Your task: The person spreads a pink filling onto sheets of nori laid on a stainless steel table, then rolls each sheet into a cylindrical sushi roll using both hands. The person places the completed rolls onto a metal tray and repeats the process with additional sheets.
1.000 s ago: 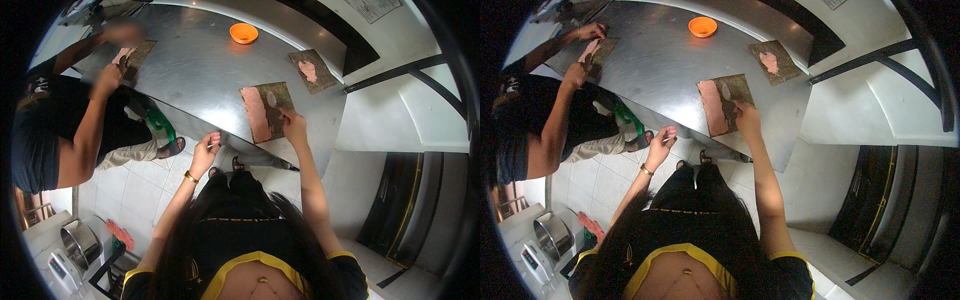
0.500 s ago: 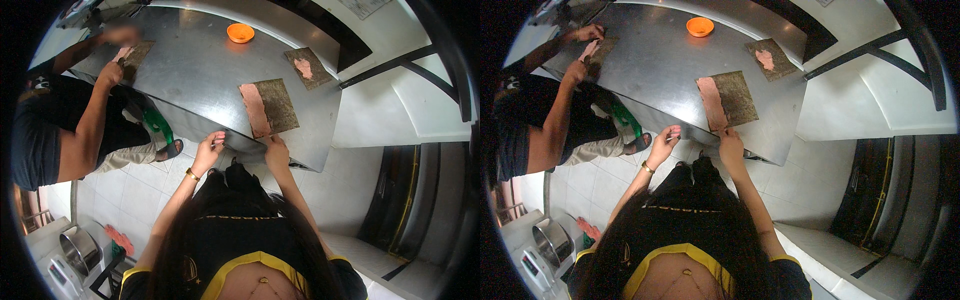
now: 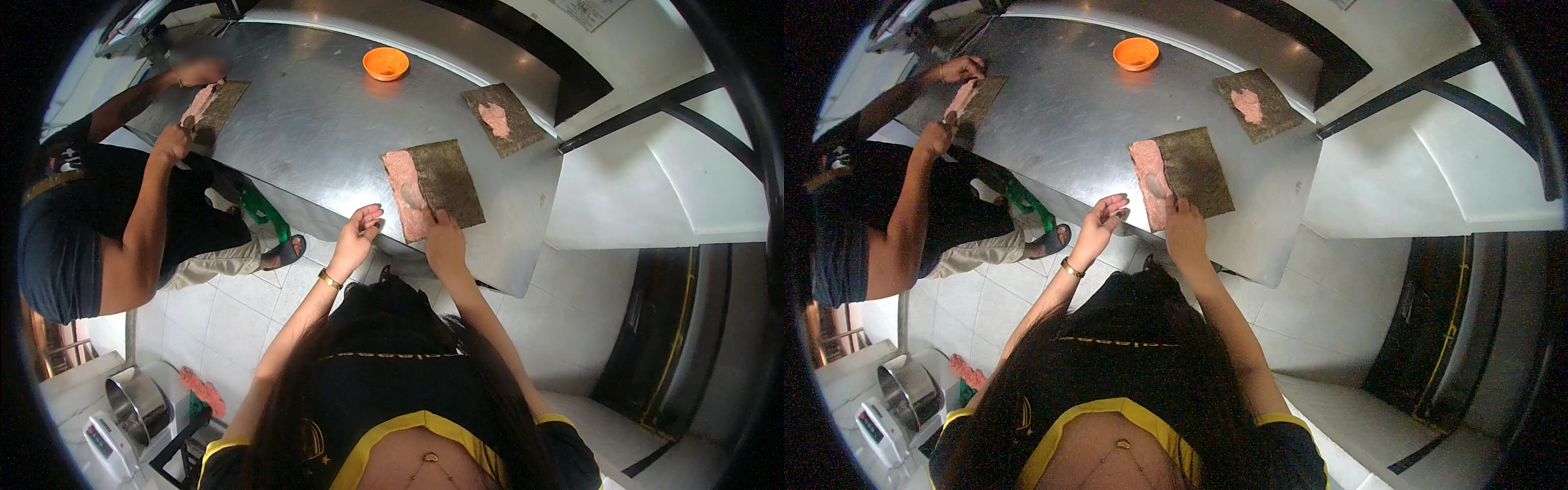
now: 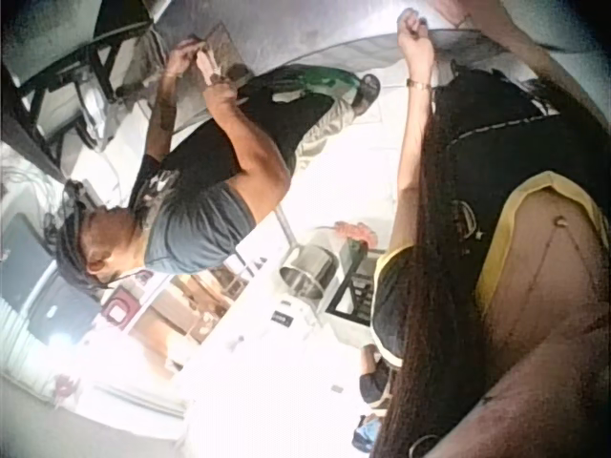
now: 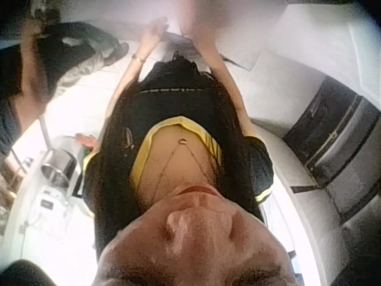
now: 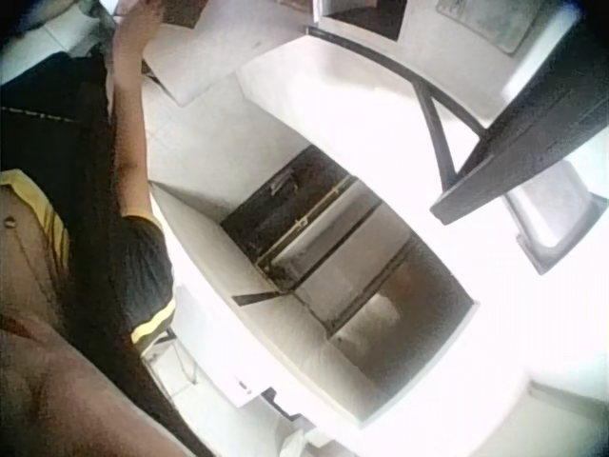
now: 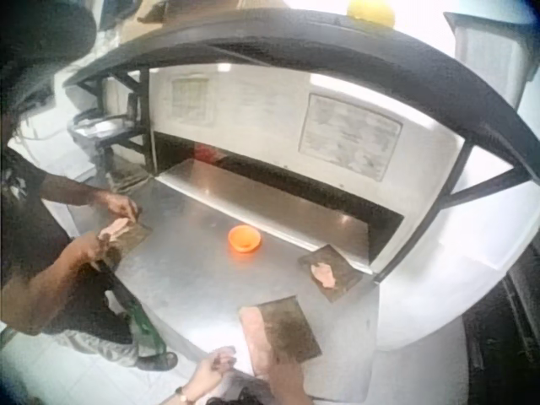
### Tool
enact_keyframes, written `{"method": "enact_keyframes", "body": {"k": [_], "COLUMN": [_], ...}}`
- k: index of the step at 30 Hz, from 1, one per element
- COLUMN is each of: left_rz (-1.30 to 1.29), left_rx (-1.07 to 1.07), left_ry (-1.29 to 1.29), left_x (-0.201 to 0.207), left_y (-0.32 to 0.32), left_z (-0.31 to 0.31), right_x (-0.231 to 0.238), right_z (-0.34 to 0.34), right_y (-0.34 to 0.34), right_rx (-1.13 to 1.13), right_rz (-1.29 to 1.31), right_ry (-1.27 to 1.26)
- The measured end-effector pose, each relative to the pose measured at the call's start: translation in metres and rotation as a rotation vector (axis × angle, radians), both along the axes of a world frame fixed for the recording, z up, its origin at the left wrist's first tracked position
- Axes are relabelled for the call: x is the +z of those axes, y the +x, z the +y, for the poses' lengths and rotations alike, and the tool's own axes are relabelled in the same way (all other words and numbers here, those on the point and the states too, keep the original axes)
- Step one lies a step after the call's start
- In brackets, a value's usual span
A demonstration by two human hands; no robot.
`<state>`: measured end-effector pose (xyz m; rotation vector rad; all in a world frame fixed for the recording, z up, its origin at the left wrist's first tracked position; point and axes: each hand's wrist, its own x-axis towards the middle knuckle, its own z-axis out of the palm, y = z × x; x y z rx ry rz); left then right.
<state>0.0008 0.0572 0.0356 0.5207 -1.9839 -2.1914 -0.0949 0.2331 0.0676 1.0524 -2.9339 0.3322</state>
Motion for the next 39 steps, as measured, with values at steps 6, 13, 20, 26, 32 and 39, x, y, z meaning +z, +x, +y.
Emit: {"method": "enact_keyframes", "body": {"k": [6, 13, 20, 26, 32, 39], "left_rz": [-0.077, -0.152, -0.161, -0.101, -0.135, -0.185], "left_rx": [0.06, 0.134, 0.104, 0.038, 0.094, 0.039], "left_ry": [0.202, 0.374, 0.456, 0.108, -0.875, -0.961], "left_x": [0.0, 0.01, 0.017, 0.004, 0.026, 0.013], "left_y": [-0.013, -0.023, -0.026, -0.018, -0.018, -0.023], "left_z": [-0.002, 0.001, -0.008, -0.004, 0.013, 0.026], "right_x": [0.025, 0.014, 0.034, 0.031, 0.015, 0.006], "right_z": [0.004, -0.018, 0.02, 0.081, 0.083, 0.082], "right_y": [-0.033, -0.035, -0.05, -0.029, 0.016, 0.029], "right_rx": [0.063, 0.087, 0.064, -0.093, -0.119, -0.143], "right_rz": [-0.128, -0.015, -0.251, -0.444, -0.421, -0.41], "right_ry": [-0.078, -0.036, -0.393, -0.347, -0.298, -0.276]}}
